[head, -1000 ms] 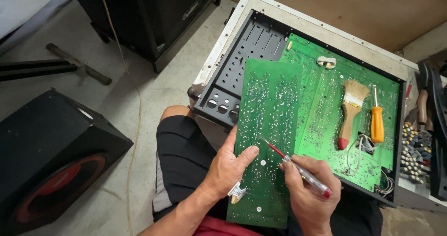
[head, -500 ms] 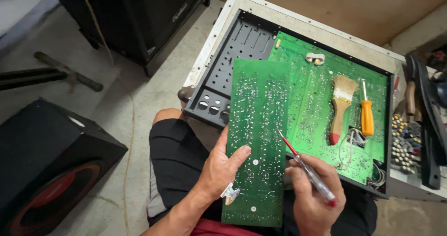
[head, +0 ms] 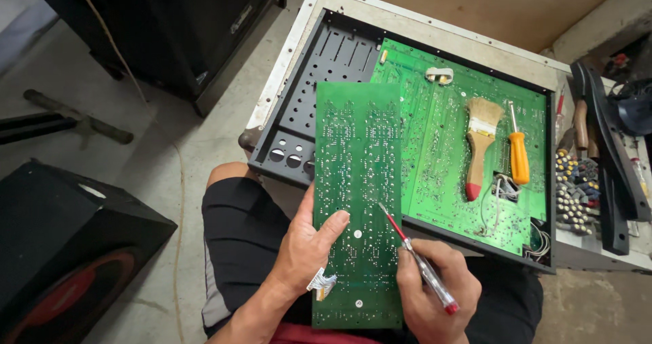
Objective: The person sits on the floor holding a green circuit board on their lap and uses a screwdriver to turn screws on the board, repositioning the board to reach different screws. A larger board rests in an equipment chassis beside them with a brush and screwdriver on it.
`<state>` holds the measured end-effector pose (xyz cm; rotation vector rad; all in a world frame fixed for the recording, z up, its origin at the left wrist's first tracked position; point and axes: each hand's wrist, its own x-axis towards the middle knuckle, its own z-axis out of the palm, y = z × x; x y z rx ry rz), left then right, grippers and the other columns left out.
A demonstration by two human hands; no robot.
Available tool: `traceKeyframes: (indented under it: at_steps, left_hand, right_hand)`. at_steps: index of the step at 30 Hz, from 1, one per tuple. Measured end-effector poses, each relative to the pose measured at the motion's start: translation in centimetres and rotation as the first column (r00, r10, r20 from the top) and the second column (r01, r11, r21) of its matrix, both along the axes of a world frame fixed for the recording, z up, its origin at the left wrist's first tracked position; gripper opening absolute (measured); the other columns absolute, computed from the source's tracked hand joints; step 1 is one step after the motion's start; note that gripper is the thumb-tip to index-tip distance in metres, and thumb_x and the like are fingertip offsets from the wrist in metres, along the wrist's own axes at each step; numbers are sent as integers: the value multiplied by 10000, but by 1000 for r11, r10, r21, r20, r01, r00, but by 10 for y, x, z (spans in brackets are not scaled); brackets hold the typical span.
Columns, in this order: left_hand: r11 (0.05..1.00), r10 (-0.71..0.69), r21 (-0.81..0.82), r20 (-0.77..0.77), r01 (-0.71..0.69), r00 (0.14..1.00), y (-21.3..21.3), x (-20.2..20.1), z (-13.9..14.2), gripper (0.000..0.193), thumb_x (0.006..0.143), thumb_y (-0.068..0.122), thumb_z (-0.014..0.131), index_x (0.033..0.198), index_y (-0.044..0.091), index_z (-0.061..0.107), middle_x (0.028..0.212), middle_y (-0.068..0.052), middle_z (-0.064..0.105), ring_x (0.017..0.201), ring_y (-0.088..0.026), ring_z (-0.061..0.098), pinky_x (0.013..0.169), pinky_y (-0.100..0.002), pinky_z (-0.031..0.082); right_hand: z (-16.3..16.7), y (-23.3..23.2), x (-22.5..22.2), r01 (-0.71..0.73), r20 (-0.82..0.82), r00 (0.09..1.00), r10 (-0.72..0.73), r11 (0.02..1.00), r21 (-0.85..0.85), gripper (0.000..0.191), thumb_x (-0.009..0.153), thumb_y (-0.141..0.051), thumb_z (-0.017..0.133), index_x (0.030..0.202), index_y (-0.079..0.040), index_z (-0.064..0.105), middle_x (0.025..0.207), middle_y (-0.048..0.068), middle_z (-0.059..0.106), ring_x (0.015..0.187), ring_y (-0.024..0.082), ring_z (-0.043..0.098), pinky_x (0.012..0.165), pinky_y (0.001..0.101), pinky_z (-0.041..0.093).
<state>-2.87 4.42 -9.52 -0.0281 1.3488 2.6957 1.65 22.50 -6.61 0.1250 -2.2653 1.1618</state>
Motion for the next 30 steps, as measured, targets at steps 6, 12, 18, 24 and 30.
traceKeyframes:
  at_steps: [6,12,18,24,30]
  left_hand:
    - [1000,-9,11,2,9,1000,0,0,0,645,987,46,585,1583,70,340,1287,-92,654,1059,-121,646,897,-285,574]
    - [1000,-5,30,17,4,1000,1,-2,-4,654,980,48,590,1582,80,336,1273,-103,658,1047,-130,652,883,-294,577]
    - [999,-3,41,8,3,1000,1,-1,-4,645,982,51,594,1575,77,342,1281,-96,654,1062,-126,648,901,-291,576]
    - [997,-26,71,3,26,1000,-1,-1,-1,620,984,54,580,1561,75,355,1282,-94,654,1069,-128,651,895,-295,577]
    - [999,-14,51,-10,15,1000,-1,-2,-1,608,993,46,579,1564,63,370,1292,-98,649,1076,-129,644,904,-293,572]
  right_hand:
    - [0,-1,-4,11,33,999,-9,998,-58,209,851,-12,788,1012,1,655,768,42,712,623,27,611,573,191,487]
    - [-2,-3,-8,22,42,999,-18,995,-97,201,853,-7,789,1010,18,665,752,46,704,635,26,614,570,187,486]
    - [-1,-7,-12,22,24,1000,-19,994,-105,192,858,-13,787,1005,18,667,753,39,702,641,18,623,570,180,493]
    - [6,-12,-20,7,25,1000,-4,994,-109,206,869,-27,792,1034,21,679,764,27,703,641,12,605,565,178,480]
    - [11,-18,-28,-16,4,1000,16,997,-78,188,875,-28,787,1024,15,681,752,20,693,615,13,594,547,182,469]
